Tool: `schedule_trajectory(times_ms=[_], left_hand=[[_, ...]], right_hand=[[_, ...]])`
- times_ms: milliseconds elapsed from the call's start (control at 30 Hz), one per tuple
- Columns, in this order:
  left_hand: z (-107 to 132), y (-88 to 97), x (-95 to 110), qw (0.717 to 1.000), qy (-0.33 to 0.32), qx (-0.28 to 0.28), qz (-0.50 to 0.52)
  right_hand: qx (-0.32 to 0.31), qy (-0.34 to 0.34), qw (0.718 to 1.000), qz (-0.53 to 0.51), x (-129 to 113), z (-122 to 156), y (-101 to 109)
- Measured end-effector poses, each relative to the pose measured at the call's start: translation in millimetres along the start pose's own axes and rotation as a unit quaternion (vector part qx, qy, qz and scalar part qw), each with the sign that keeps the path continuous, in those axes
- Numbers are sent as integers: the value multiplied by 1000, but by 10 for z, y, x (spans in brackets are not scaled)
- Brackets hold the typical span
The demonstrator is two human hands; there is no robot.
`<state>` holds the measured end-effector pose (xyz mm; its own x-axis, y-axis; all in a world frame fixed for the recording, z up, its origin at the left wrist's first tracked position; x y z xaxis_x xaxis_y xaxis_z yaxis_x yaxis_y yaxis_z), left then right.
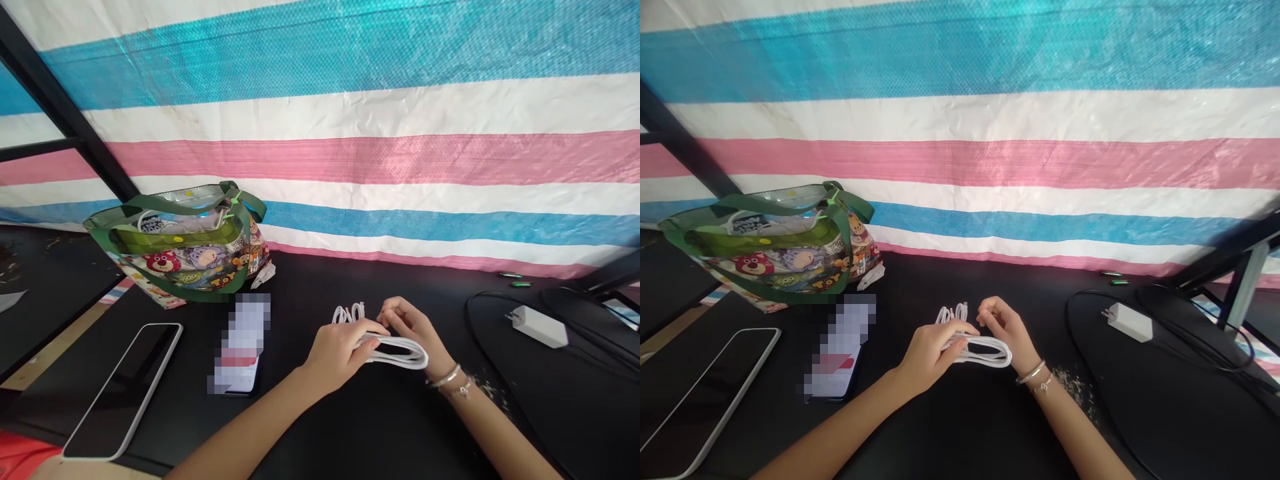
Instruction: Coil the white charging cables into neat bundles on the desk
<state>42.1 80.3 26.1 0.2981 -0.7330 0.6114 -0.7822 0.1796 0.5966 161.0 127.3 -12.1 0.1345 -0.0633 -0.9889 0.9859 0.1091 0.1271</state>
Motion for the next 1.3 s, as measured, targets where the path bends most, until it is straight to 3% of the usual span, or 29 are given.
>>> schedule_trajectory(times_ms=[167, 433, 633, 867, 1133, 1300], left_hand=[[49, -90, -117, 997, 56, -14, 48], [76, -89, -236, 981, 110, 47, 153], [46, -77, -219, 983, 100, 38, 149], [56, -159, -211, 959, 121, 40, 252], [71, -160, -275, 945, 141, 76, 284], [27, -55, -235, 941, 120, 104, 297]], right_hand=[[-133, -97, 981, -103, 9, 111, -347], [-146, -96, 973, -148, -82, 187, -406], [-187, -126, 955, -192, -64, 227, -457], [-261, -136, 926, -237, -26, 280, -585], [-234, -141, 938, -214, -33, 256, -547], [-170, -64, 973, -144, -10, 187, -388]])
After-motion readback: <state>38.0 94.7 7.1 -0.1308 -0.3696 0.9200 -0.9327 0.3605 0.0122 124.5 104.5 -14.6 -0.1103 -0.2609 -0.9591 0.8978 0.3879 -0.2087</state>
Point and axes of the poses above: each hand's wrist, its own z-axis away from the middle knuckle, its own y-axis out of the back of the hand, x = y × z, the point moved 10 cm from there along -z, towards the middle knuckle, and after that the axes turned 15 degrees about -y, right-handed, at the moved point
